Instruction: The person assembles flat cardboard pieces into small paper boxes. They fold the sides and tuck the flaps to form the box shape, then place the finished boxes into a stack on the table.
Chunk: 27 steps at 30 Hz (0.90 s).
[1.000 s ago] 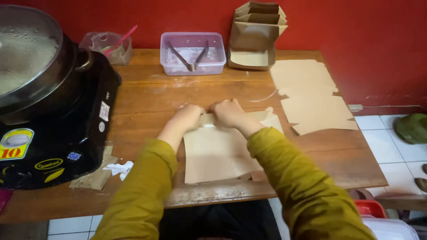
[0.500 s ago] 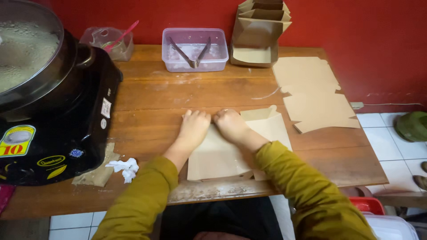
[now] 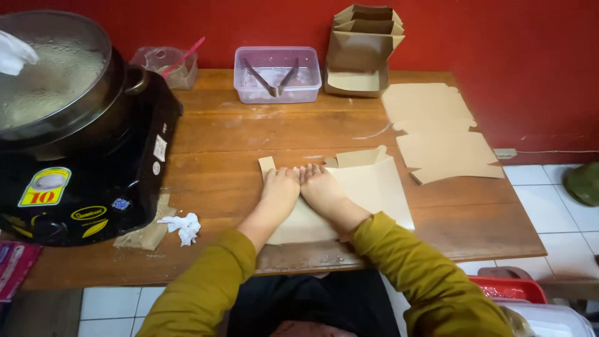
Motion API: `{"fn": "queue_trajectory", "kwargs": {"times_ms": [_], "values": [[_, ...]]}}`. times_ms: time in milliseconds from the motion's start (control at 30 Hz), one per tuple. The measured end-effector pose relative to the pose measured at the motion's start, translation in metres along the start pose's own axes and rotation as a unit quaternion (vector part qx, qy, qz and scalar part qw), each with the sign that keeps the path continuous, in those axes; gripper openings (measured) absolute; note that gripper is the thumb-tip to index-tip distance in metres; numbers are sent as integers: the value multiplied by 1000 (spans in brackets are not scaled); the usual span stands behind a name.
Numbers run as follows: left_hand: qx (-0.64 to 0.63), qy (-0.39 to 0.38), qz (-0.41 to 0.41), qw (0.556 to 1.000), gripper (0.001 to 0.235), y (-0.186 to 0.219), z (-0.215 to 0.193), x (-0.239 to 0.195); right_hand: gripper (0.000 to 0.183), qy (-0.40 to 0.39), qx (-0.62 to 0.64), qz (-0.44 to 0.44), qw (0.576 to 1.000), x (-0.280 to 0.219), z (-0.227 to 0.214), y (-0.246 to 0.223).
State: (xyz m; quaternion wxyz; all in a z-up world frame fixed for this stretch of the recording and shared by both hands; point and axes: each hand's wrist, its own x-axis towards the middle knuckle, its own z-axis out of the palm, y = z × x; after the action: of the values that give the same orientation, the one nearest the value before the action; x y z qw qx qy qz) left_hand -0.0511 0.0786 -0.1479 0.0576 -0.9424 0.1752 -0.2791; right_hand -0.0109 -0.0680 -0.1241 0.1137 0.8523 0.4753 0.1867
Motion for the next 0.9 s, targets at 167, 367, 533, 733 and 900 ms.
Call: {"fn": "queue_trajectory", "kwargs": {"times_ms": [167, 367, 533, 733, 900], "values": [[-101, -168, -147, 970, 21, -57, -25, 32, 29, 49, -50, 16, 997, -1, 3, -7], [-269, -332, -295, 855, 36, -118, -8, 38, 28, 52, -61, 45, 996, 2, -4, -16], [-281, -360, -239, 857, 34, -115, -18, 41, 27, 51, -69, 58, 995, 4, -1, -20], [-160, -324, -141, 922, 25, -100, -18, 20, 28, 35, -79, 58, 995, 5, -1, -21], [-84, -139, -77, 984, 14, -82, 0, -25, 31, 41, -81, 64, 994, 4, 1, -22]]}}
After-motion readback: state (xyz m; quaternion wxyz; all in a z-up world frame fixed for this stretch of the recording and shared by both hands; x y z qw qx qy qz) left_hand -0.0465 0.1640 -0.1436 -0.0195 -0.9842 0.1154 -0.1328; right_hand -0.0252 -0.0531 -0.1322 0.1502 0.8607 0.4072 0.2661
